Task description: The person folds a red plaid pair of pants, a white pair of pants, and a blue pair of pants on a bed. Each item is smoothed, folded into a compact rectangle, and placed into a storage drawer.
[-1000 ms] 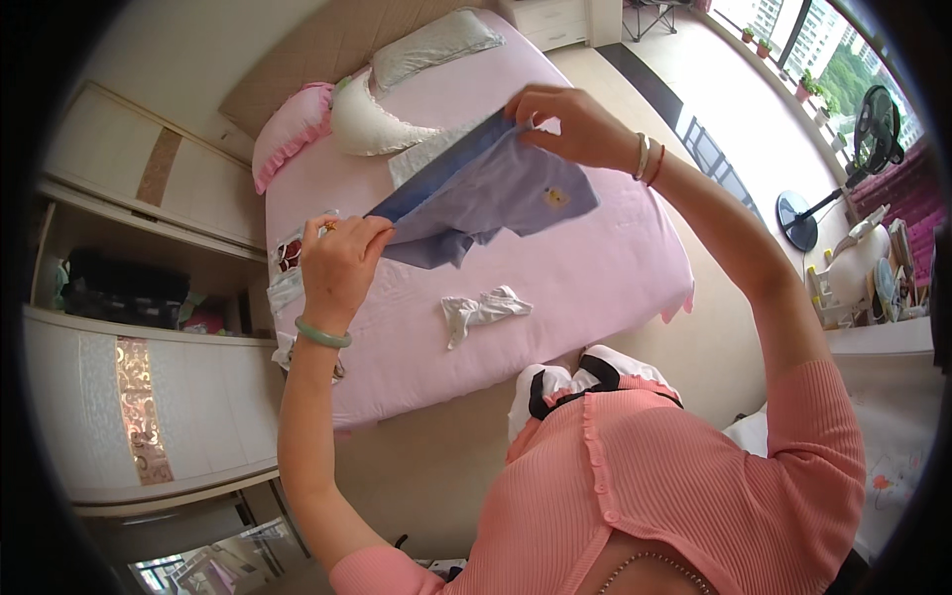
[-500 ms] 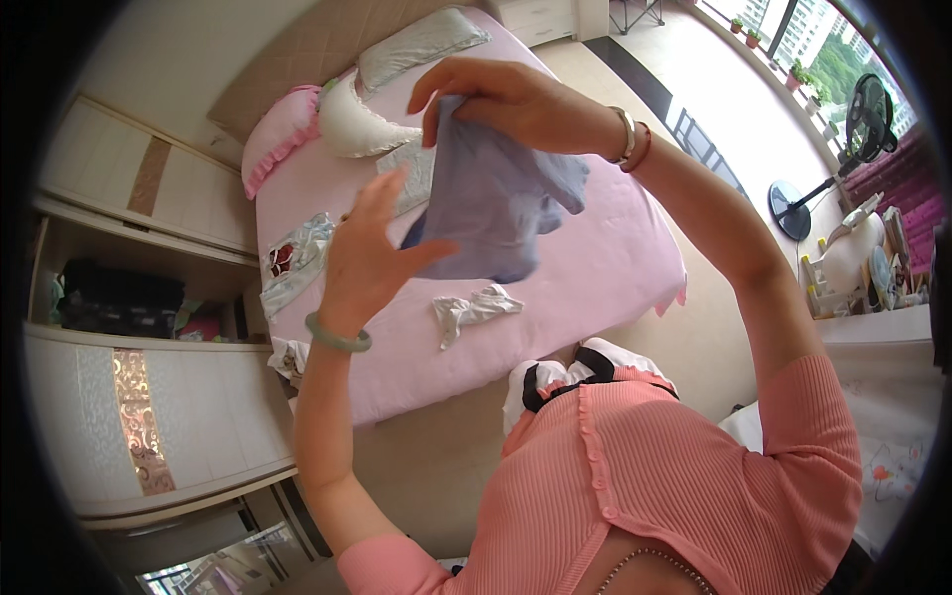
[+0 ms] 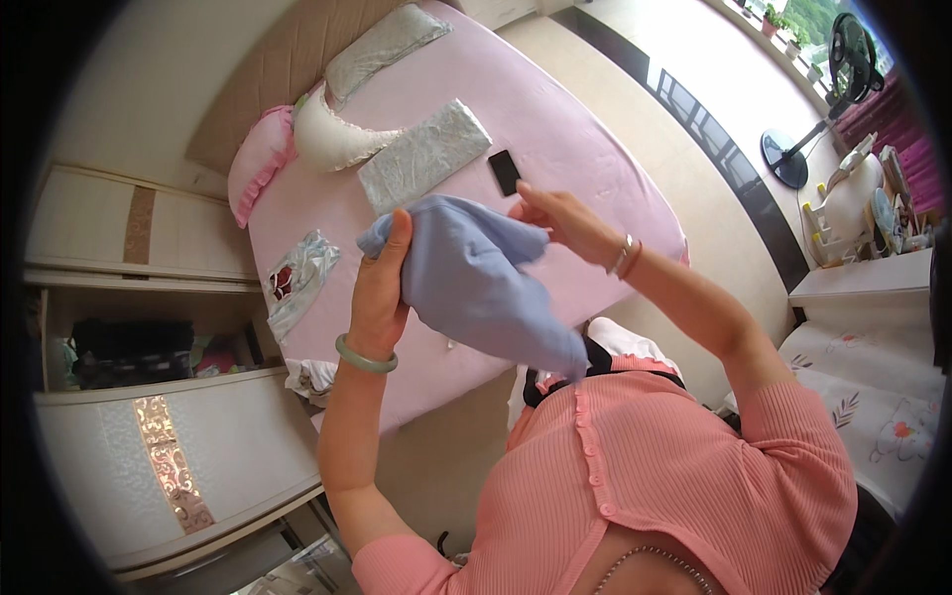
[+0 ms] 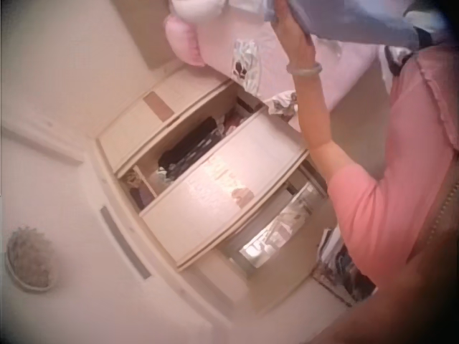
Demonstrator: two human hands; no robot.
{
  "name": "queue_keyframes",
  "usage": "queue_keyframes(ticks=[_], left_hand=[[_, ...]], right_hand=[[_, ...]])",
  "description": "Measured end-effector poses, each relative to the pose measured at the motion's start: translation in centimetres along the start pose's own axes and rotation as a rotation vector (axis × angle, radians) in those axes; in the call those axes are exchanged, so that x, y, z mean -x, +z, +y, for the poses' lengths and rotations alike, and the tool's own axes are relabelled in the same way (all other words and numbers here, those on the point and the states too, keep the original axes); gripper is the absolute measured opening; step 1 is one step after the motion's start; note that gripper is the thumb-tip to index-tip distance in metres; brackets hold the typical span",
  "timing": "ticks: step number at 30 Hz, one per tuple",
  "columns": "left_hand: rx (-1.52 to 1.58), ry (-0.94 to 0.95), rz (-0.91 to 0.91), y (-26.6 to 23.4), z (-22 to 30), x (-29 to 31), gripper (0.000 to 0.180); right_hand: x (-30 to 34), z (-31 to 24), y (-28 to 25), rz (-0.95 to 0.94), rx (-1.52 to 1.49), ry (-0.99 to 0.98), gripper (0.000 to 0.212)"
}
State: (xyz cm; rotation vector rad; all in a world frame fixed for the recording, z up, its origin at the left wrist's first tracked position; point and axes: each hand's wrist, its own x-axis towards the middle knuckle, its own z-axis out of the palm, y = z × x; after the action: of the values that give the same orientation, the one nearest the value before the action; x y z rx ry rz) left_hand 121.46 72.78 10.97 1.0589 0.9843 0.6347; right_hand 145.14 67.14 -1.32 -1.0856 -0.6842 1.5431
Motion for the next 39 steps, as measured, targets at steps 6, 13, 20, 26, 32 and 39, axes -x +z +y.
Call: queue_keyframes(ticks=[6, 13, 20, 26, 32, 39], left_hand=[[-0.027, 0.11, 0.136, 1.1, -1.0, 0.6, 0.054], [0.101, -0.011, 0.11, 1.3, -1.0, 1.2, 0.058], [0.043, 0.0, 0.19, 0.1, -1.8, 1.6, 0.053], [-0.119, 0.2, 0.267, -1.2, -2.1, 1.4, 0.038], [-0.044, 0.186, 0.186, -0.2, 0.2, 2.5, 0.033], [-0.037, 0.217, 0.135, 0.1, 1.4, 3.2, 0.039]], right_hand=[[2.3, 1.0, 2.9, 0.121, 0.278, -0.527, 0.019], [1.2, -1.0, 6.0, 0.095, 0.684, -0.923, 0.013], [0.9, -0.7, 5.4, 0.132, 0.928, -1.095, 0.005], [0.7, -0.4, 4.7, 0.089, 0.771, -0.933, 0.012], [-2.6, 3.5, 2.0, -0.067, 0.32, -0.126, 0.058], [-4.7, 4.8, 4.8, -0.578, -0.406, 0.191, 0.076]])
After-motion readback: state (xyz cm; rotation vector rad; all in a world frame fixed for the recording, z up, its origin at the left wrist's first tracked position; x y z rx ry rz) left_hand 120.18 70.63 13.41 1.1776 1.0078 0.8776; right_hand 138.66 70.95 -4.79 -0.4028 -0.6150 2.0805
